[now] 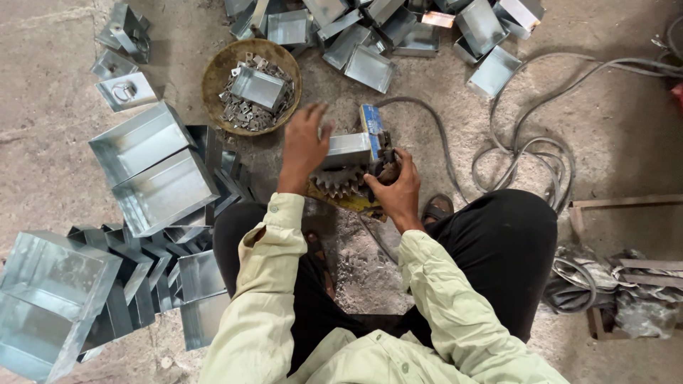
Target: The person sits on the floor and uses a handheld welding torch to join seams on small rectangular metal boxes. They pick up a box, position it on a gear-like jig, and apply the torch to the edges, producing bright sparks. After welding, the person places the finished box into a pile of similar metal boxes.
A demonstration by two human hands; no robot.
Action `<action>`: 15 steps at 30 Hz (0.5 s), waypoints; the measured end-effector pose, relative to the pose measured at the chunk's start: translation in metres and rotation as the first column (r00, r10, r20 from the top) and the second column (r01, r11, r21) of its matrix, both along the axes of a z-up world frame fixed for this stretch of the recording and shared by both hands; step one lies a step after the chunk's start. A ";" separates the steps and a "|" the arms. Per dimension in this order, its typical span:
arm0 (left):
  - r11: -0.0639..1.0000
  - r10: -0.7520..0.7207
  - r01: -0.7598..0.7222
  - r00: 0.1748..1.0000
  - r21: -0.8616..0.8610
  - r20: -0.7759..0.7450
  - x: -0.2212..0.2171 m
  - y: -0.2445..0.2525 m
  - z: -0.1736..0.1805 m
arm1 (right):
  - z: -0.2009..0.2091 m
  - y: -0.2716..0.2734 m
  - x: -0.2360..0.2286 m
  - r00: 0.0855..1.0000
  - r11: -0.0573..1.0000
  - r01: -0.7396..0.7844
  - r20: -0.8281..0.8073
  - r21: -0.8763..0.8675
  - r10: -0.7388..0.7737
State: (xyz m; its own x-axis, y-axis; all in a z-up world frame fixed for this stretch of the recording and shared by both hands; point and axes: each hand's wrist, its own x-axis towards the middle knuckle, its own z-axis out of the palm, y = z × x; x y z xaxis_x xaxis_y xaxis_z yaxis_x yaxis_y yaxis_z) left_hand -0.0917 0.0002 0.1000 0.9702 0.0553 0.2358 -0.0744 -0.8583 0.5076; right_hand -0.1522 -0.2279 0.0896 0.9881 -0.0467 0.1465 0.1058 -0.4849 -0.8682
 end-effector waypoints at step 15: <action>0.851 0.415 -0.241 0.853 -0.466 0.317 0.002 0.026 0.014 | -0.005 0.001 0.000 0.992 0.999 -0.008 0.125 0.039 0.003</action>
State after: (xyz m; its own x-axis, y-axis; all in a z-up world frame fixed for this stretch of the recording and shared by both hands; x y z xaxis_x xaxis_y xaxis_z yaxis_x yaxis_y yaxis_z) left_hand -0.0893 0.0261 0.1145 0.7047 0.5255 0.4767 -0.0919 -0.5986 0.7958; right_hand -0.1521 -0.2267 0.0845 0.9625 -0.0492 0.2667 0.2171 -0.4500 -0.8662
